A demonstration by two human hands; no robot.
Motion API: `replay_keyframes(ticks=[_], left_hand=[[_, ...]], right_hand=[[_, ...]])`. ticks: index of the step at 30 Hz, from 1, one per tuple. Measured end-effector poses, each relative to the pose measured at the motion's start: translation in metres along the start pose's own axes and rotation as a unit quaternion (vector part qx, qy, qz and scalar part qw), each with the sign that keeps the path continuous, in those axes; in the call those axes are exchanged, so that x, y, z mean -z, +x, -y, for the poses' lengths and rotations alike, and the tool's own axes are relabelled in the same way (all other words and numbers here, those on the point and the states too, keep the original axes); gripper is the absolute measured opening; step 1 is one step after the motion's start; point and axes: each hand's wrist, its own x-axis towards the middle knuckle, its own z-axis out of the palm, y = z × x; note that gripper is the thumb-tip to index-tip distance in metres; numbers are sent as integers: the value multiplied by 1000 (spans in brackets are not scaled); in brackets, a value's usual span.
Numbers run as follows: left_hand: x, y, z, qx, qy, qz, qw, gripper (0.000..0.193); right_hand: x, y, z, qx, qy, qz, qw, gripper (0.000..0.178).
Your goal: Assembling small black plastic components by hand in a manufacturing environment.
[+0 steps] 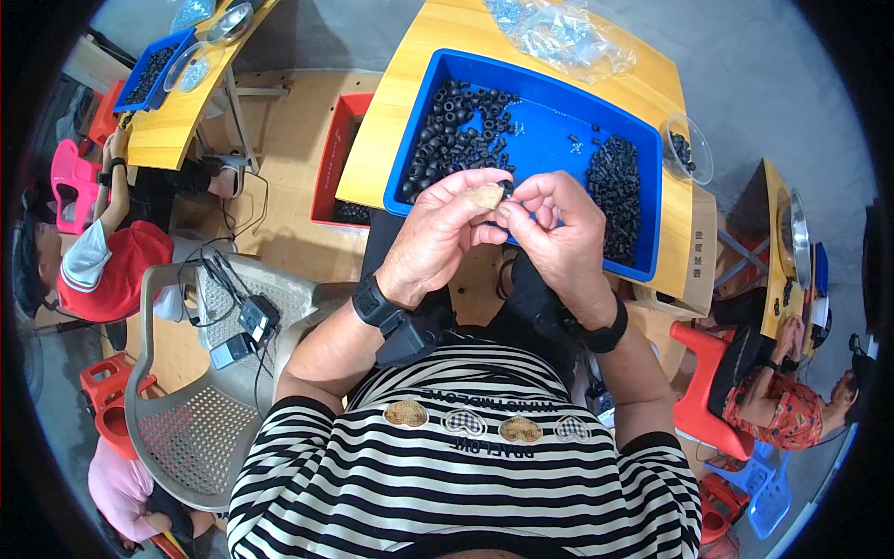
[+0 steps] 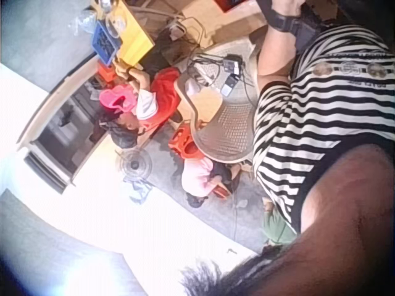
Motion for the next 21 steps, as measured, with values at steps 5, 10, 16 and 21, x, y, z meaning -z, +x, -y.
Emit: replay_keyframes(ticks=[5, 10, 16, 21], left_hand=[[2, 0, 1, -17, 34, 11, 999, 25], [1, -1, 0, -24, 35, 8, 999, 26], [-1, -3, -2, -55, 64, 1, 996, 26], [-5, -4, -2, -59, 81, -10, 995, 26]], right_hand=[[1, 1, 1, 14, -16, -3, 1000, 16], [1, -1, 3, 37, -34, -14, 999, 15], [-3, 1, 3, 66, -22, -32, 997, 15], [-1, 3, 0, 162, -86, -42, 982, 16]])
